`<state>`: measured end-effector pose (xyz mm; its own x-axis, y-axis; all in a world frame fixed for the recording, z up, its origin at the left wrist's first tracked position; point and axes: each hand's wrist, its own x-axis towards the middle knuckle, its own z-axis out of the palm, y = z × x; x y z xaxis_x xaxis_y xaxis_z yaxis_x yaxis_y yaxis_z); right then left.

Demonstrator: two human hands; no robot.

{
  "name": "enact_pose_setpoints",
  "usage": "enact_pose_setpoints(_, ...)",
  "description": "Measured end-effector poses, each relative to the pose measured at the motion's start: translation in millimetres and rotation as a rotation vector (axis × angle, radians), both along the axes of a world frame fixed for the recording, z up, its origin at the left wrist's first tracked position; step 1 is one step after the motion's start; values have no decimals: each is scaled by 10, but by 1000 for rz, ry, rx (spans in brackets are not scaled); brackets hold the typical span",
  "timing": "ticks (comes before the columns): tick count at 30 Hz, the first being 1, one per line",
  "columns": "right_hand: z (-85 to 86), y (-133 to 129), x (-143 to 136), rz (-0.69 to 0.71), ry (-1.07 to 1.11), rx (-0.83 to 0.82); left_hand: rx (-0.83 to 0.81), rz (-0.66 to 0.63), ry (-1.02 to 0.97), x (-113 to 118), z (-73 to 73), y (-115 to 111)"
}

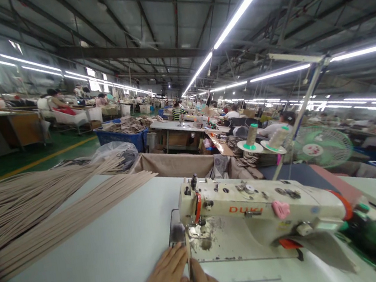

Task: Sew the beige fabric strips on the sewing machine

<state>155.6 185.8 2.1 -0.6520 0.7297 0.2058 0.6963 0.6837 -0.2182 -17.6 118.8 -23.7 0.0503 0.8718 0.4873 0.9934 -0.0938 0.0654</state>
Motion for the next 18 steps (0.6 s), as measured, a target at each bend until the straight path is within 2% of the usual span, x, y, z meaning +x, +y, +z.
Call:
enact_pose_setpoints(3, 197, 24, 85, 3, 47, -36, -114, 15, -87, 47, 199, -72)
enact_pose_setpoints(7, 365, 87, 119, -123, 25, -24, -208, 5, -122, 35, 394, -64)
enact_pose_setpoints(10, 347, 89, 120, -119, 49, 3, -236, 13, -129, 3, 441, -23)
enact_pose_setpoints(18, 263, 35, 169, -55, 163, 78, -214, 25, -134, -81, 449, 58)
